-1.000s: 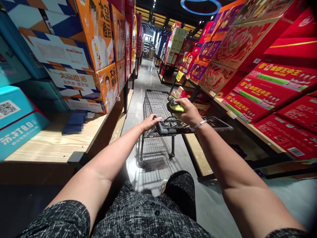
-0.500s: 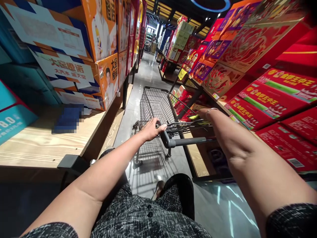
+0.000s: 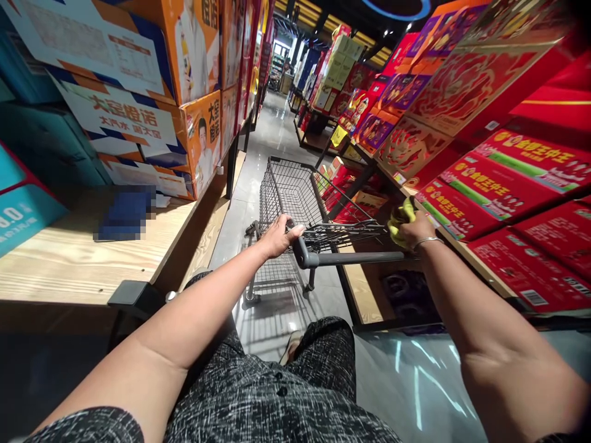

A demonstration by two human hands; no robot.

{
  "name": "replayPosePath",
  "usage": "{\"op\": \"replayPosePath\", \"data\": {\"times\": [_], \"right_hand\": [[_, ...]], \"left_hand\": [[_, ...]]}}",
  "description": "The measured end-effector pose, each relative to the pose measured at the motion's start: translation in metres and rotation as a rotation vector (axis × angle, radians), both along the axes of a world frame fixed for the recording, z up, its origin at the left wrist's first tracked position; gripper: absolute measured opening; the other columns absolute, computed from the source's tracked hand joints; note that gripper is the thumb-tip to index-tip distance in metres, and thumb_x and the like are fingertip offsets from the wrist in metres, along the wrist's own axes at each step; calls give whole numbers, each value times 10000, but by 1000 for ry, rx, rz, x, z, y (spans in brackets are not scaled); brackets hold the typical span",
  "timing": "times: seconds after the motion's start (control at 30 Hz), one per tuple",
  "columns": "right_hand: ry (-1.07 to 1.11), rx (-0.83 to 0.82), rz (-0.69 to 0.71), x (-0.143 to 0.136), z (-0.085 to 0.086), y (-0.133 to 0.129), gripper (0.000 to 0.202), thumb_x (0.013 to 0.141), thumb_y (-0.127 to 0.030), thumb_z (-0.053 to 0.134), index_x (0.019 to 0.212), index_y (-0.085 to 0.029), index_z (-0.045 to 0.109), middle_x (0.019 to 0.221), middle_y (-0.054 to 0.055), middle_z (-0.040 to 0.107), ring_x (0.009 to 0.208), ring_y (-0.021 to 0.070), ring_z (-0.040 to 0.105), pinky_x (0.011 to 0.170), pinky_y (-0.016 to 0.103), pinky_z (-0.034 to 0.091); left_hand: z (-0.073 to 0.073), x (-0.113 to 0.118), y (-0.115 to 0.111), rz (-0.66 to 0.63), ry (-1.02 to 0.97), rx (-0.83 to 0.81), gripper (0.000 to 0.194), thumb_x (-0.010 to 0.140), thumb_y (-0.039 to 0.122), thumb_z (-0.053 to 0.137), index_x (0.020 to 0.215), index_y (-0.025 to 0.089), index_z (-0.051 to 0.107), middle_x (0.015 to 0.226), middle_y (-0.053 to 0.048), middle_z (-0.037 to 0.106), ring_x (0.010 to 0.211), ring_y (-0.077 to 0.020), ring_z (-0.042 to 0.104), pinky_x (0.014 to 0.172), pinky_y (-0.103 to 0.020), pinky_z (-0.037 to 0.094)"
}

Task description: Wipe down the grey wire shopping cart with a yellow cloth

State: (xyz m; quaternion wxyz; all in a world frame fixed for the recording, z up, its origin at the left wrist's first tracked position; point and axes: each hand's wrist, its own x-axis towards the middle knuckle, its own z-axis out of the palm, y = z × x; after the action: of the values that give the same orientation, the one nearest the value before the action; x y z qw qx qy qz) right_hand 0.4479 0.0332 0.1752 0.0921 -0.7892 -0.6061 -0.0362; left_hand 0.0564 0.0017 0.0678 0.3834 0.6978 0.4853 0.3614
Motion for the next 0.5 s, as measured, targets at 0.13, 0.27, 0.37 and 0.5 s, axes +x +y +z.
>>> {"op": "replayPosePath", "data": {"times": [0.13, 0.27, 0.37, 0.5], "right_hand": [[-113, -149, -157, -11, -3, -12, 406, 766, -271, 743, 1130, -101, 685, 974, 188, 726, 832, 273, 679, 693, 346, 495], [-24, -272, -10, -50, -6, -17, 244, 754, -253, 743, 971, -144, 722, 905, 126, 748, 796, 227, 695, 679, 293, 491], [-58, -253, 26, -74, -6, -27, 221, 761, -263, 736, 948, -146, 732, 913, 135, 759, 792, 225, 704, 672, 286, 499], [-100, -268, 100, -100, -3, -42, 171, 797, -271, 717, 916, -150, 739, 855, 120, 759, 755, 208, 695, 652, 267, 489]], "left_hand": [[2, 7, -1, -1, 2, -27, 578, 914, 619, 447, 1270, 166, 496, 1346, -156, 610, 1297, -312, 553, 1139, -449, 418], [4, 11, -3, 5, -5, -43, 583, 916, 624, 445, 1284, 174, 486, 1395, -158, 596, 1339, -318, 536, 1164, -454, 399], [4, 10, -3, 10, -17, -40, 582, 913, 628, 443, 1271, 172, 492, 1407, -164, 591, 1336, -319, 542, 1167, -447, 400], [1, 7, -2, 21, -24, -40, 606, 906, 638, 440, 1279, 164, 492, 1390, -167, 599, 1326, -316, 552, 1156, -429, 411]]}}
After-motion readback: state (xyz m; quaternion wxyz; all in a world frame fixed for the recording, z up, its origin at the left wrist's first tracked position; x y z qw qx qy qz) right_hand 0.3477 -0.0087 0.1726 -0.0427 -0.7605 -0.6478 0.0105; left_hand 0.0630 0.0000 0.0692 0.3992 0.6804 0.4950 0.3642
